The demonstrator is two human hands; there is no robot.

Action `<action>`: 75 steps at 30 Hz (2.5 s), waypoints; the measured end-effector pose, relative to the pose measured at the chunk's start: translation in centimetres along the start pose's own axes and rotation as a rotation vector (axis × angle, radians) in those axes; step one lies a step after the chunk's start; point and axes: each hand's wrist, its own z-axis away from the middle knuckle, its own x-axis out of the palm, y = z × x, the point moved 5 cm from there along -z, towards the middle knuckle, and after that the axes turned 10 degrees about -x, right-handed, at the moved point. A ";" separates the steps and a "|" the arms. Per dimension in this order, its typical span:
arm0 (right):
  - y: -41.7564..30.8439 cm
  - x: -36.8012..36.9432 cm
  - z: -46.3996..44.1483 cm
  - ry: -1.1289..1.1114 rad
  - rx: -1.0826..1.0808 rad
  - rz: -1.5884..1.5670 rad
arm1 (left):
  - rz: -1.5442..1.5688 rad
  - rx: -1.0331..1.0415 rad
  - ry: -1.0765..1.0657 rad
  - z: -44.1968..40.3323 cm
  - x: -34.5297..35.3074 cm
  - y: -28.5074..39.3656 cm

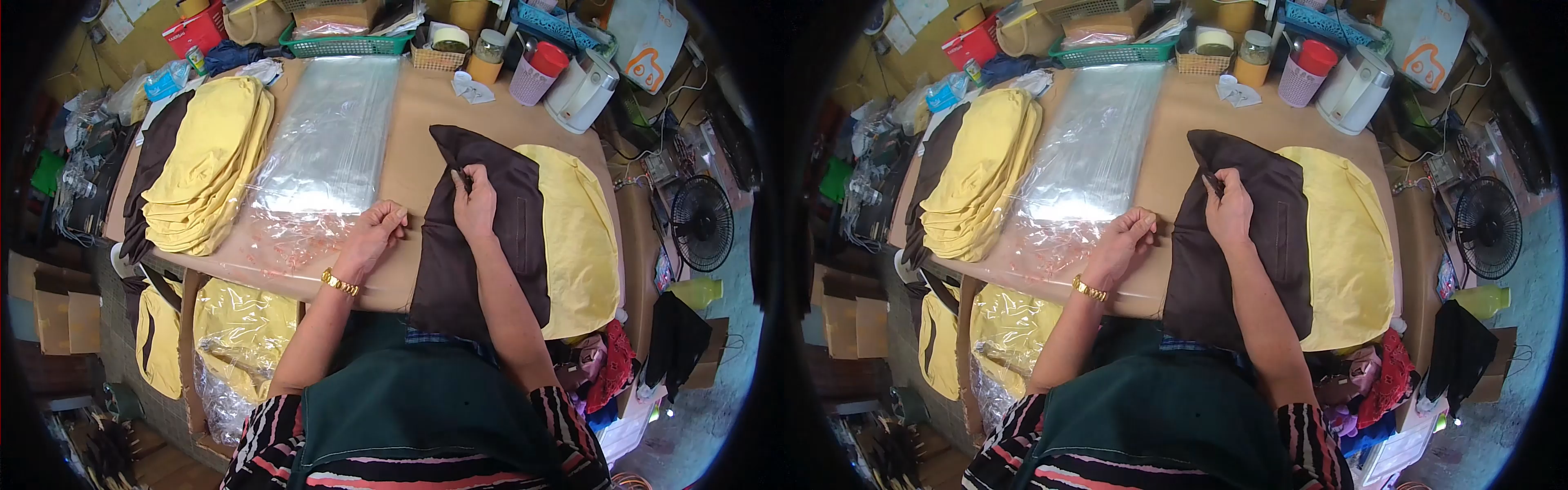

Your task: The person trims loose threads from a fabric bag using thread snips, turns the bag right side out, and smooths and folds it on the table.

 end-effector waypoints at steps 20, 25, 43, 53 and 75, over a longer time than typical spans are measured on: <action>-13.3 -5.0 -0.1 -0.353 -0.433 0.303 | 0.641 -0.098 -0.260 1.2 1.9 0.4; -13.1 -4.3 0.0 -0.386 -0.402 0.312 | 0.657 -0.065 -0.311 1.6 2.1 0.7; -1.5 0.7 1.5 -0.232 -0.053 0.162 | -0.841 0.288 0.369 3.5 -0.6 3.9; -0.8 -0.7 0.7 -0.023 0.064 0.017 | -0.193 0.284 0.407 0.6 2.0 4.2; 0.5 -0.9 0.4 -0.231 0.078 0.175 | -0.119 0.220 0.296 -5.1 1.0 1.8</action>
